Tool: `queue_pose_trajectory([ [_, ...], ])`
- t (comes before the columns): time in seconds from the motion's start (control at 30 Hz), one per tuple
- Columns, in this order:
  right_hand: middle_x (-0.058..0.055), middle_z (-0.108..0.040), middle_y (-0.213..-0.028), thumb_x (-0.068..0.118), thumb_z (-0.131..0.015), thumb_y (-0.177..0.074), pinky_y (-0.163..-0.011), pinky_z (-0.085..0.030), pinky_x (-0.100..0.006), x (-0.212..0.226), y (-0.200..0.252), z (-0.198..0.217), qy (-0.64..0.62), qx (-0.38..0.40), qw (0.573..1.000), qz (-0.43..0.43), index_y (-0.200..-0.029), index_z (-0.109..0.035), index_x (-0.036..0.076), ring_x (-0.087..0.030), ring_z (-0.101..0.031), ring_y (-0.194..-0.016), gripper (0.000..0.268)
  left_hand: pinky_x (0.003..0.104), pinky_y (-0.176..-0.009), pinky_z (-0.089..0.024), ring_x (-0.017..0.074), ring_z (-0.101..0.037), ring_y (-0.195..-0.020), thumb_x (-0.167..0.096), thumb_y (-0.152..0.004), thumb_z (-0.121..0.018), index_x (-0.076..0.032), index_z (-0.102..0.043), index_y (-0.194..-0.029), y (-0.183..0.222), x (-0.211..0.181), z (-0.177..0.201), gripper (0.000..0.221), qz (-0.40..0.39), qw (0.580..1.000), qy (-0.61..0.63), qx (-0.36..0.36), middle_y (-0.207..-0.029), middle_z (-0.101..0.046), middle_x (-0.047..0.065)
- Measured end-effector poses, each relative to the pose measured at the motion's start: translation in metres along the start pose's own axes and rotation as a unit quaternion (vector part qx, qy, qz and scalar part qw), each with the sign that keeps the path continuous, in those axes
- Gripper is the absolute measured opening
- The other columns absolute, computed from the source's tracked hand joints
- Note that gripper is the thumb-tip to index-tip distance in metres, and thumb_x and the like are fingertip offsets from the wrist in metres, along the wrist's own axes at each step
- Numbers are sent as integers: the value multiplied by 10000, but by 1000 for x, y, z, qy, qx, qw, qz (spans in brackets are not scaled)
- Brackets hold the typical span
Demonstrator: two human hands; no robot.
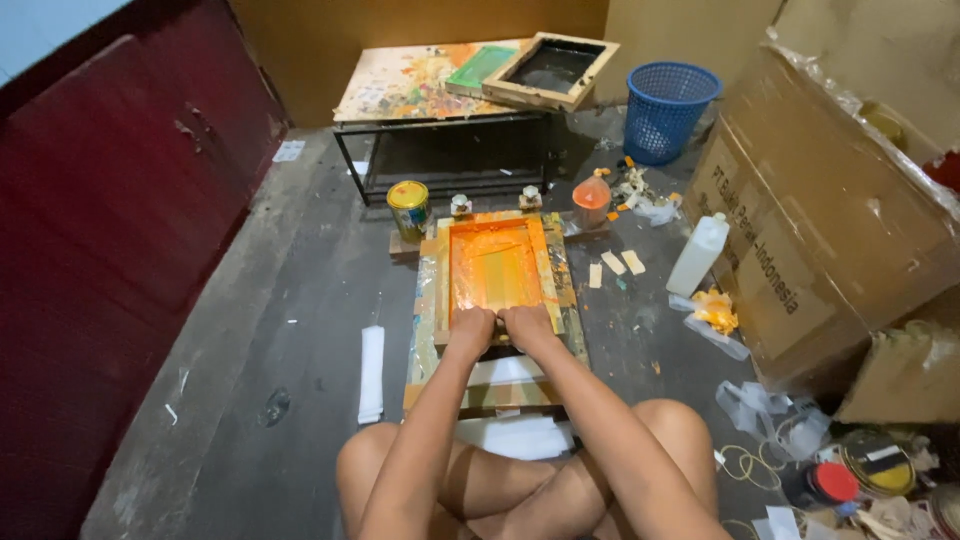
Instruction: A person is manually screen printing labels by applying orange ink to a screen frame and pressing it onto the label surface.
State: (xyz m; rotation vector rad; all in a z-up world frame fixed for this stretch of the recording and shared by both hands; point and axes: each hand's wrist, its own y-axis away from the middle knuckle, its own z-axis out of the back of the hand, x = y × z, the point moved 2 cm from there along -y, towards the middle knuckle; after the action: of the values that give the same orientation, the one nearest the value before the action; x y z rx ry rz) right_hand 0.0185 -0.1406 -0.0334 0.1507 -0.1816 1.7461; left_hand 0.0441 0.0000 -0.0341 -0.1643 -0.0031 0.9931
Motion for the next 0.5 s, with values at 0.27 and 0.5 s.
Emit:
queue_pose_trajectory([
  [0.27,-144,-776,-937,156,-569,-937,-881,-453,-563,-2,-6,-7,1,-15,1000,-5,-1059,-798,215,-413,-749,-957,267,493,-764,-514,406,-756,-776,-38,-809,-607,6,-795,-899,8,-18,31,213,-2,1000,-23,13,-781,-739,151],
  [0.5,-168,-772,-940,125,-524,-953,-889,-456,-563,-3,-8,-11,18,-4,1000,-6,-1119,-794,202,-432,-746,-948,326,473,-735,-515,396,-754,-738,-15,-790,-637,14,-792,-861,12,-13,22,173,-7,999,-40,-18,-737,-730,152],
])
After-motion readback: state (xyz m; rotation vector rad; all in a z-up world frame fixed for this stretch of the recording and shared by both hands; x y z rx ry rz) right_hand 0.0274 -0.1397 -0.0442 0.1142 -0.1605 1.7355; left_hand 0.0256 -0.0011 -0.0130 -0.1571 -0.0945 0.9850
